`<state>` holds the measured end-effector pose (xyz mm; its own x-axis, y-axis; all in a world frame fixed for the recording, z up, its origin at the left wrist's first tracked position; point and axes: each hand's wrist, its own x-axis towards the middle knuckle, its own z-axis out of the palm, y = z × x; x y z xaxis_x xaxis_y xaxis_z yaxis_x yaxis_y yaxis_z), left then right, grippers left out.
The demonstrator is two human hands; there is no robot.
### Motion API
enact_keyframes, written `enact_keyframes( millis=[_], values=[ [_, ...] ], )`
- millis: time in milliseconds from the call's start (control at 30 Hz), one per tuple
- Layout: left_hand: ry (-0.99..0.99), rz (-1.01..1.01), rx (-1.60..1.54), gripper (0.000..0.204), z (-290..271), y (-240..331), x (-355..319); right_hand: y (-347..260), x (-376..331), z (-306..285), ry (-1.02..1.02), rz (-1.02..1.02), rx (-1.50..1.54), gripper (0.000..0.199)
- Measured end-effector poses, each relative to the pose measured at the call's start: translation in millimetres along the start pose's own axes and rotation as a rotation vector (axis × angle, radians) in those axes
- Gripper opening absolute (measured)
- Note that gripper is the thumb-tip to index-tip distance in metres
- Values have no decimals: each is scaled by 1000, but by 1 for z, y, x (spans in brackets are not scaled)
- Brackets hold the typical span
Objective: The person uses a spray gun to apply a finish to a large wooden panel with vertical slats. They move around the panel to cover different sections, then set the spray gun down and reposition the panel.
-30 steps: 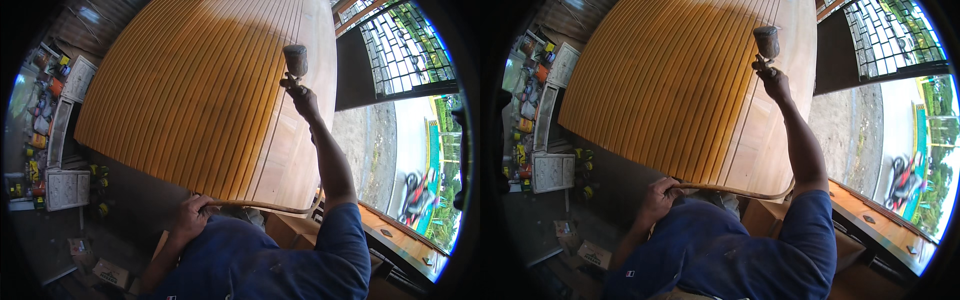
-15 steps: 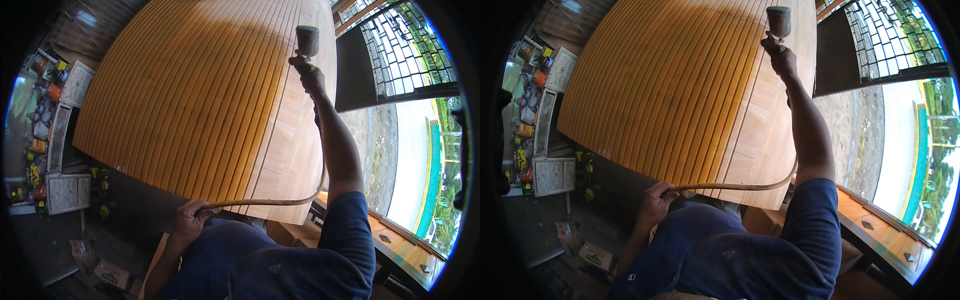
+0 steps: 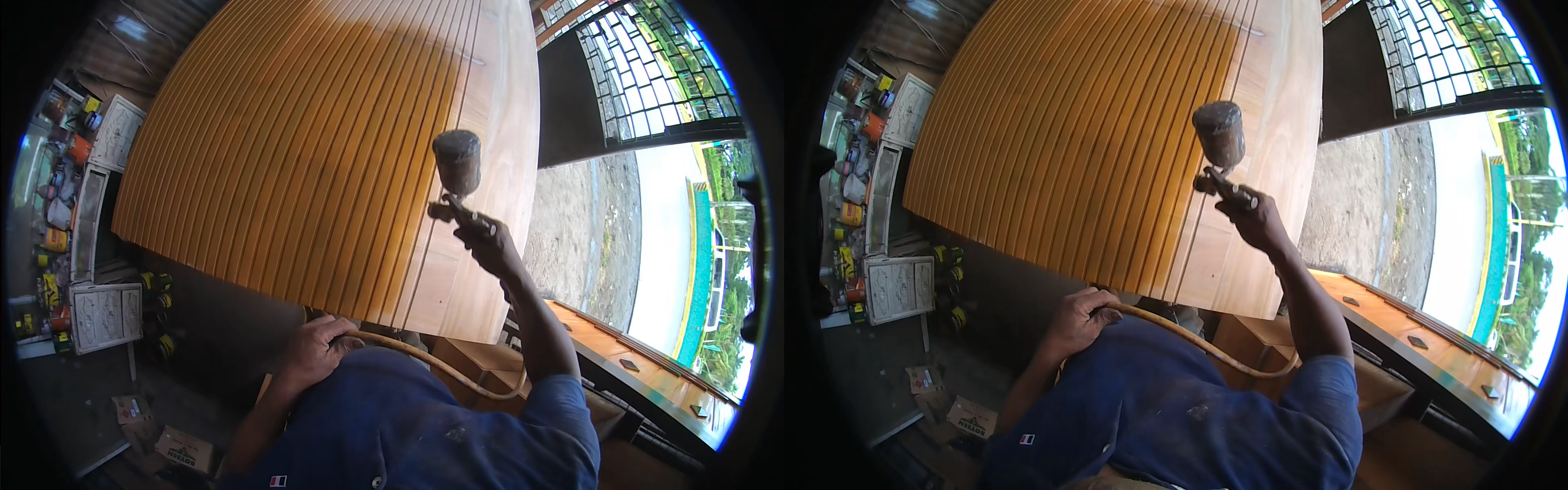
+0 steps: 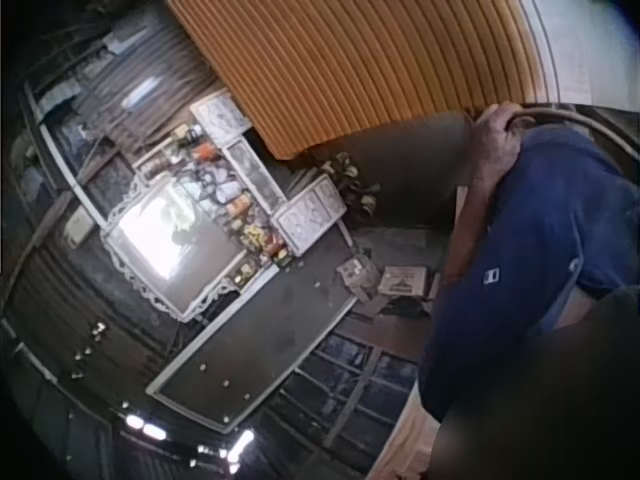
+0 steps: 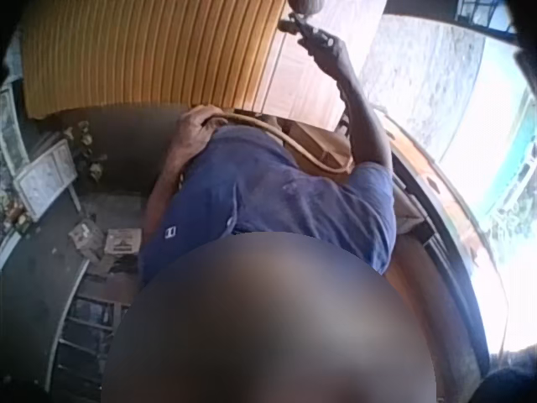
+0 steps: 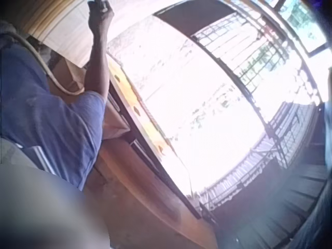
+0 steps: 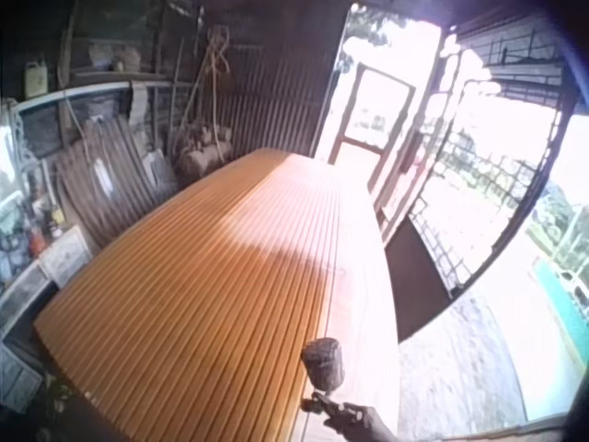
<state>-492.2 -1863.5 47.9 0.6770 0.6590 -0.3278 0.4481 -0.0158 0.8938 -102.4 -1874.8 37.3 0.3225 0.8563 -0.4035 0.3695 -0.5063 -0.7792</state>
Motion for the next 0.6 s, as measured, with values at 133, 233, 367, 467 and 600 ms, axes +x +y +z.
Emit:
enact_keyframes(
  millis=[133,233,367,467,600],
  values=[
    [-82,0,48,32,-2,1,-2,-3,-52,-3,-225,334,123,27],
    [-90,7,30,31,-1,-1,1,13,-38,2,-165,173,35,26],
    [-50,-34,-12,30,0,-5,7,39,33,-4,56,-29,-155,26],
    [-17,-73,13,36,0,-6,15,38,94,-23,183,-180,-196,24],
    [35,-111,41,39,0,-2,24,23,166,-49,281,-145,-278,33]
  ],
)
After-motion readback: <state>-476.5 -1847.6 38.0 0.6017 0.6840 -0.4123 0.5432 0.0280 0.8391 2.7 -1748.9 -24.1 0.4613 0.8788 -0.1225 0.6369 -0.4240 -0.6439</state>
